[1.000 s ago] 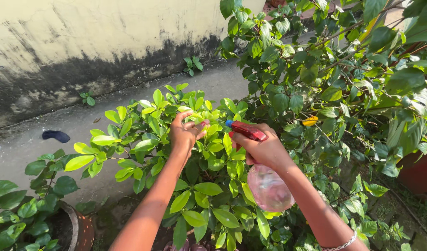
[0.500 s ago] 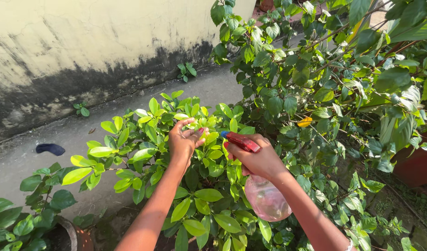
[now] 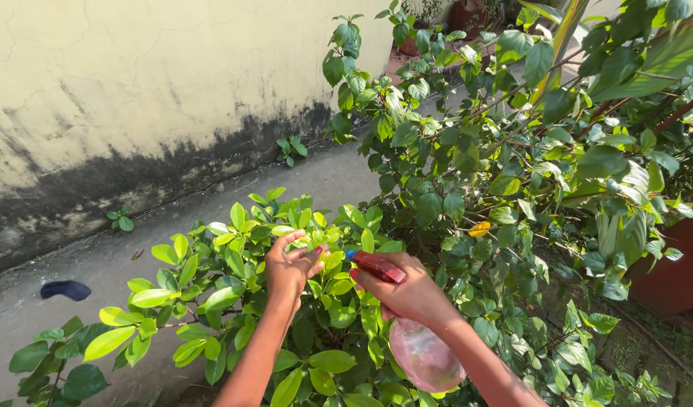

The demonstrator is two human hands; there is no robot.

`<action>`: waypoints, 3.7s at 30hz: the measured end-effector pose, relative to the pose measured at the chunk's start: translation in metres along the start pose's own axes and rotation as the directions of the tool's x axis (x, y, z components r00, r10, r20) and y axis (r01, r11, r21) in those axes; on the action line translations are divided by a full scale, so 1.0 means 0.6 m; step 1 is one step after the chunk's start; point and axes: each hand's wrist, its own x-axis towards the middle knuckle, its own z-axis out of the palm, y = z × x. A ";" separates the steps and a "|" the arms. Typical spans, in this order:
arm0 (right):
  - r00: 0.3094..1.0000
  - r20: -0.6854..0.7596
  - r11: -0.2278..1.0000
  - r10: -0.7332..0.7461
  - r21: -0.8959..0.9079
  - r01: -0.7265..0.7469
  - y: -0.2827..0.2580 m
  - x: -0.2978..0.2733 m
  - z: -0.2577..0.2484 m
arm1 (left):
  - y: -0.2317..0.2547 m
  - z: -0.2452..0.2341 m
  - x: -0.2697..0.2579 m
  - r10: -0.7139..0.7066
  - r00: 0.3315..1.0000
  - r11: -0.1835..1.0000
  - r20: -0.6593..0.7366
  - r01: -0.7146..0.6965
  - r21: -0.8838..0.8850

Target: The person uses a pink spray bottle to mist water onto the leaves of several plants in a garden. They hold leaves with one hand while spraying with the other, moving between different plants and foliage throughout the clip.

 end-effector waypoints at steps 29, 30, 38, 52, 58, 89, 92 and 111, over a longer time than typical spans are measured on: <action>0.998 0.028 0.998 0.052 -0.034 -0.051 -0.019 0.002 0.000 | 0.028 0.017 -0.001 0.055 0.998 0.995 0.007 -0.055 0.078; 0.999 0.023 0.999 0.044 -0.031 -0.044 -0.019 0.001 0.000 | 0.037 0.017 -0.009 0.089 0.996 0.993 0.028 -0.091 0.071; 0.992 0.123 1.000 0.024 0.012 -0.025 0.005 -0.011 -0.024 | 0.126 0.036 -0.077 0.386 0.919 0.883 0.087 -0.395 0.254; 0.982 0.172 0.992 0.072 0.088 -0.088 0.104 0.005 -0.062 | 0.009 0.073 -0.138 0.052 0.979 0.541 0.198 -0.194 0.818; 0.975 0.164 0.985 0.152 0.057 -0.163 0.107 -0.009 -0.063 | -0.025 0.093 -0.117 0.130 0.984 0.669 0.121 -0.177 0.722; 0.978 0.200 0.998 0.059 -0.031 -0.054 0.093 -0.001 -0.069 | -0.105 0.079 -0.061 0.004 0.999 0.999 0.032 -0.006 0.045; 0.979 0.188 0.997 0.074 -0.035 -0.069 0.091 0.004 -0.061 | -0.106 0.071 -0.045 0.022 1.000 0.998 0.012 -0.022 0.058; 0.990 0.128 0.998 0.060 -0.004 -0.060 0.060 0.022 -0.022 | -0.092 0.046 -0.011 -0.009 1.000 0.988 -0.004 0.010 0.156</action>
